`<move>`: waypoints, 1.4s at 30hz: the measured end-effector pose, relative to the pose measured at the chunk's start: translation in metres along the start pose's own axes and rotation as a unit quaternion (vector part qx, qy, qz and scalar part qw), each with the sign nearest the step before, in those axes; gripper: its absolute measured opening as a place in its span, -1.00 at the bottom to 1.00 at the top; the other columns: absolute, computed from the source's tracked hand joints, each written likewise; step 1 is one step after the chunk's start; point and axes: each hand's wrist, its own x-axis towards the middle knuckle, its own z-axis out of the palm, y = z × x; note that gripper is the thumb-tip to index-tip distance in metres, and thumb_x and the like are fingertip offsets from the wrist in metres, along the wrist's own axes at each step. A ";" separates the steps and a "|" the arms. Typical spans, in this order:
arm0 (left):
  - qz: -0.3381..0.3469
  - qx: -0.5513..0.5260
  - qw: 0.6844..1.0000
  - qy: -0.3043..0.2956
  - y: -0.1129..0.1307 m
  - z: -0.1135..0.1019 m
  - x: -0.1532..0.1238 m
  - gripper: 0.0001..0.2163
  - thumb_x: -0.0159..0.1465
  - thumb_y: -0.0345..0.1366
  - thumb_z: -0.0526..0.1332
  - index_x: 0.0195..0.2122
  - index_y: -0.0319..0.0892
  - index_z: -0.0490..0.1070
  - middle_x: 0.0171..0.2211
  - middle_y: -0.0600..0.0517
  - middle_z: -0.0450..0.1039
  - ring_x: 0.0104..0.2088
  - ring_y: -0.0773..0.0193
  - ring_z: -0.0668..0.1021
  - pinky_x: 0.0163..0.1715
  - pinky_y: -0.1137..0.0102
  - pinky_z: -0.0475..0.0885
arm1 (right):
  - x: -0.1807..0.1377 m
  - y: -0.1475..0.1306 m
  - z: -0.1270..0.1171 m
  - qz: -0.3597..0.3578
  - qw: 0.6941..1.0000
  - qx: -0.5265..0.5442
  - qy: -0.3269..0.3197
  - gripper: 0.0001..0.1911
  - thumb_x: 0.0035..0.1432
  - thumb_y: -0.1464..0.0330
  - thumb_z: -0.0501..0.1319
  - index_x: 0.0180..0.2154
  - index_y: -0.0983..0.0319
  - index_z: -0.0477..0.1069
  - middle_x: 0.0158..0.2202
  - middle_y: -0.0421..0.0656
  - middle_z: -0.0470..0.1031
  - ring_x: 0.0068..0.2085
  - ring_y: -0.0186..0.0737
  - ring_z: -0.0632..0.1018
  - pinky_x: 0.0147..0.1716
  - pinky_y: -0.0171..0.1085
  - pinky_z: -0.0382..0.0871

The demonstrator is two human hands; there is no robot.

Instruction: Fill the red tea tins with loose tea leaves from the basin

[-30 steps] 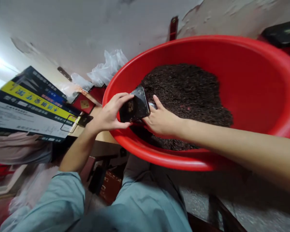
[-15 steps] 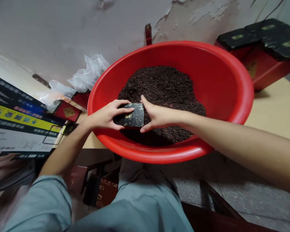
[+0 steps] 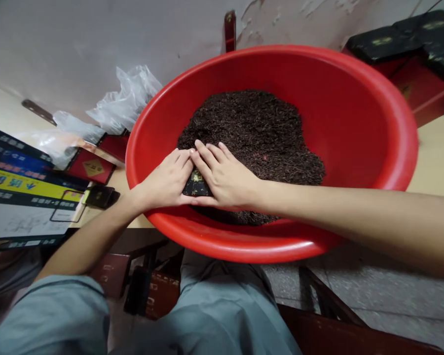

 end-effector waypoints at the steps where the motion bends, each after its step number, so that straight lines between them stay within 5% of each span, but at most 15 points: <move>1: -0.026 0.009 1.000 0.001 0.004 0.000 -0.001 -0.03 0.26 0.11 0.39 0.45 -0.51 0.07 0.39 -0.56 0.23 0.41 -0.43 0.29 0.45 -0.24 0.09 | 0.001 -0.003 0.001 0.004 1.000 -0.017 -0.009 0.13 0.40 -0.23 0.01 0.54 0.57 -0.14 0.49 0.51 0.04 0.40 0.54 0.25 0.33 0.39 0.15; 4: -0.076 0.012 0.997 -0.004 0.008 -0.001 -0.003 0.00 0.22 0.02 0.42 0.47 -0.53 0.00 0.40 -0.57 0.19 0.39 -0.45 0.29 0.40 -0.27 0.16 | 0.002 -0.008 0.000 0.015 0.997 -0.060 -0.037 0.13 0.37 -0.20 0.08 0.52 0.59 -0.07 0.34 0.51 0.27 0.19 0.48 0.42 0.15 0.29 0.32; 7: -0.045 -0.029 0.998 -0.032 -0.005 0.003 -0.004 0.00 0.15 -0.14 0.44 0.48 -0.50 -0.02 0.40 -0.52 0.19 0.32 -0.36 0.35 0.28 -0.10 0.40 | 0.006 -0.009 -0.004 0.017 0.994 -0.087 -0.058 0.17 0.30 -0.16 0.19 0.52 0.59 -0.09 0.26 0.46 0.34 0.08 0.38 0.45 0.05 0.17 0.38; 12: -0.012 -0.073 0.997 -0.015 -0.029 0.007 -0.004 -0.02 0.09 -0.18 0.44 0.47 -0.35 0.01 0.33 -0.40 0.23 0.27 -0.28 0.40 0.20 -0.04 0.49 | 0.016 -0.009 -0.006 0.035 0.992 -0.097 -0.074 0.19 0.23 -0.09 0.29 0.53 0.55 -0.10 0.20 0.38 0.39 0.09 0.35 0.45 0.07 0.16 0.40; 16: -0.044 -0.068 0.996 -0.035 -0.025 0.000 -0.001 -0.03 0.09 -0.16 0.41 0.47 -0.34 0.02 0.32 -0.40 0.23 0.30 -0.30 0.39 0.15 -0.01 0.53 | 0.017 0.003 -0.004 0.040 0.995 -0.063 -0.072 0.24 0.17 -0.07 0.35 0.52 0.58 -0.12 0.27 0.39 0.34 0.18 0.39 0.43 0.17 0.22 0.40; 20: -0.076 -0.034 0.994 -0.066 -0.009 -0.013 0.005 0.06 0.07 -0.22 0.41 0.52 -0.36 -0.12 0.36 -0.42 0.21 0.33 -0.28 0.37 0.23 0.02 0.47 | 0.014 0.020 0.002 0.032 0.997 -0.020 -0.064 0.32 0.08 -0.12 0.40 0.52 0.54 -0.12 0.35 0.43 0.26 0.26 0.49 0.40 0.25 0.31 0.35; 25: -0.113 0.032 0.987 -0.111 0.005 -0.021 0.011 0.05 0.04 -0.16 0.47 0.46 -0.47 -0.02 0.38 -0.50 0.23 0.35 -0.34 0.36 0.35 -0.01 0.29 | 0.021 0.025 0.013 -0.004 0.998 0.001 -0.062 0.36 0.02 -0.14 0.42 0.50 0.59 -0.08 0.39 0.47 0.24 0.31 0.53 0.38 0.32 0.33 0.26; 36: -0.109 -0.081 0.990 -0.049 -0.010 0.000 0.003 0.10 0.02 -0.10 0.52 0.48 -0.37 -0.03 0.38 -0.41 0.22 0.33 -0.26 0.35 0.36 -0.02 0.32 | 0.018 0.017 0.022 -0.008 0.999 0.008 -0.036 0.23 0.08 0.02 0.37 0.51 0.57 -0.08 0.43 0.43 0.20 0.26 0.51 0.38 0.29 0.37 0.25; 42: -0.144 0.064 0.982 -0.103 0.020 -0.018 0.010 0.00 0.13 -0.07 0.45 0.45 -0.53 0.05 0.35 -0.49 0.29 0.34 -0.31 0.36 0.39 -0.07 0.22 | 0.016 0.007 0.013 0.050 0.998 0.030 -0.025 0.24 0.02 0.03 0.43 0.47 0.61 0.00 0.23 0.36 0.34 0.17 0.39 0.43 0.25 0.28 0.37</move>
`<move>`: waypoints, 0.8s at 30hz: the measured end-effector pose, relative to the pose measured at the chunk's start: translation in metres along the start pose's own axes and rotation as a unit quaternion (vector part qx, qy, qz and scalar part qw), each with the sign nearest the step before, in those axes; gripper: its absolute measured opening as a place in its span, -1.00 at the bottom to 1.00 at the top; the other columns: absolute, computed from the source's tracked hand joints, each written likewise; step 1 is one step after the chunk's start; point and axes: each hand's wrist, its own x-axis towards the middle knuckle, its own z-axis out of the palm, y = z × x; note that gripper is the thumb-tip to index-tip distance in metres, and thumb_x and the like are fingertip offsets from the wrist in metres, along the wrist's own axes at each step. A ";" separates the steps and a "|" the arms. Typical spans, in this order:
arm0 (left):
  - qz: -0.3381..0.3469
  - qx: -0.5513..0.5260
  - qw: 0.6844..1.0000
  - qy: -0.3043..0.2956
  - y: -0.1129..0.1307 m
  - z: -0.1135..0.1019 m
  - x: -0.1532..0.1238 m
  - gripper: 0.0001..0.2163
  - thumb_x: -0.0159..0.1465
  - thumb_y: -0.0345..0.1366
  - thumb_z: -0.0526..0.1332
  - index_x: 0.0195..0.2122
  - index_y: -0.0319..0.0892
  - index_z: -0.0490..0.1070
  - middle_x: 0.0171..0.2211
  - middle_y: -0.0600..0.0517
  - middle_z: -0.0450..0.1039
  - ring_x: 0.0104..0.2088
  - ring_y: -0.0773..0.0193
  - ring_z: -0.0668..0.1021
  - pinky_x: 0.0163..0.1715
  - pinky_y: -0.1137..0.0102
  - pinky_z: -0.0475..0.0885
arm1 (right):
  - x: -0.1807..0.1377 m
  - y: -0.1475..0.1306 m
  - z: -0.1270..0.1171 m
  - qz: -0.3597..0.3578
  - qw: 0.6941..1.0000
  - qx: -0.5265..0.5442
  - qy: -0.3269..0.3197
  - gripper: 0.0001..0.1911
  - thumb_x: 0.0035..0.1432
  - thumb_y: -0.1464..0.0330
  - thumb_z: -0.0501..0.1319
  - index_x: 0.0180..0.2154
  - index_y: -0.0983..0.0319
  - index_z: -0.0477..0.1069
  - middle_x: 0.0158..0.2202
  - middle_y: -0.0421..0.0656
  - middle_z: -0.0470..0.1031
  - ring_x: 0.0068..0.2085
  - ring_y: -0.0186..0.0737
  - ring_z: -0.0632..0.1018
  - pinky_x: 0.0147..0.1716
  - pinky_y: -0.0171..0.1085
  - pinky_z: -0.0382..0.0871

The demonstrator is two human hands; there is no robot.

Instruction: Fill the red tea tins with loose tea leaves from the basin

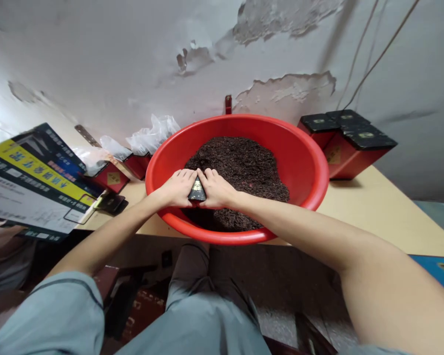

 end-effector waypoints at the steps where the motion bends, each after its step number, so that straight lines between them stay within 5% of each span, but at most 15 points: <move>1: -0.004 0.022 1.000 -0.006 0.005 -0.003 0.001 -0.02 0.15 -0.06 0.43 0.44 -0.54 0.06 0.34 -0.50 0.30 0.34 -0.31 0.36 0.42 -0.12 0.14 | -0.001 -0.001 -0.002 0.009 1.000 0.005 -0.001 0.24 0.00 0.05 0.45 0.47 0.62 0.01 0.23 0.35 0.33 0.17 0.37 0.43 0.25 0.25 0.39; 4: -0.009 0.048 0.999 -0.018 0.011 -0.007 0.008 -0.01 0.16 -0.08 0.43 0.46 -0.56 0.03 0.36 -0.51 0.27 0.35 -0.30 0.35 0.44 -0.21 0.05 | -0.001 0.001 -0.007 0.024 1.000 0.017 0.001 0.24 -0.04 0.08 0.49 0.46 0.59 0.06 0.22 0.32 0.31 0.17 0.35 0.44 0.22 0.19 0.45; 11: -0.023 0.002 1.000 -0.016 0.007 -0.009 0.025 0.06 0.08 -0.08 0.51 0.47 -0.49 0.04 0.37 -0.42 0.28 0.30 -0.21 0.38 0.26 0.09 0.40 | 0.007 0.021 -0.017 0.042 0.997 -0.029 -0.062 0.31 0.00 -0.05 0.47 0.48 0.59 0.00 0.33 0.39 0.26 0.30 0.44 0.40 0.33 0.19 0.34; 17: -0.073 -0.036 0.997 -0.007 0.025 -0.007 0.012 0.06 0.08 -0.18 0.51 0.51 -0.41 -0.02 0.44 -0.45 0.17 0.41 -0.28 0.27 0.35 -0.14 0.28 | 0.008 0.013 -0.011 0.061 0.986 -0.113 -0.109 0.42 -0.02 -0.18 0.43 0.55 0.44 -0.16 0.45 0.44 0.15 0.35 0.55 0.36 0.20 0.31 0.45; 21: -0.094 -0.057 0.994 0.007 0.029 0.000 0.004 0.08 0.09 -0.24 0.49 0.53 -0.37 -0.10 0.52 -0.50 -0.01 0.53 -0.35 0.05 0.42 -0.35 0.06 | 0.005 0.002 -0.008 0.105 0.984 -0.104 -0.098 0.41 -0.04 -0.06 0.49 0.56 0.38 -0.18 0.45 0.43 0.14 0.36 0.59 0.34 0.19 0.37 0.42; 24: -0.090 -0.063 0.994 0.016 0.025 0.004 0.005 0.06 0.10 -0.21 0.48 0.53 -0.34 -0.08 0.53 -0.49 -0.01 0.52 -0.37 0.07 0.38 -0.35 0.16 | 0.003 0.002 -0.010 0.084 0.990 -0.074 -0.086 0.35 0.01 0.03 0.49 0.55 0.46 -0.17 0.43 0.43 0.15 0.36 0.54 0.37 0.25 0.31 0.36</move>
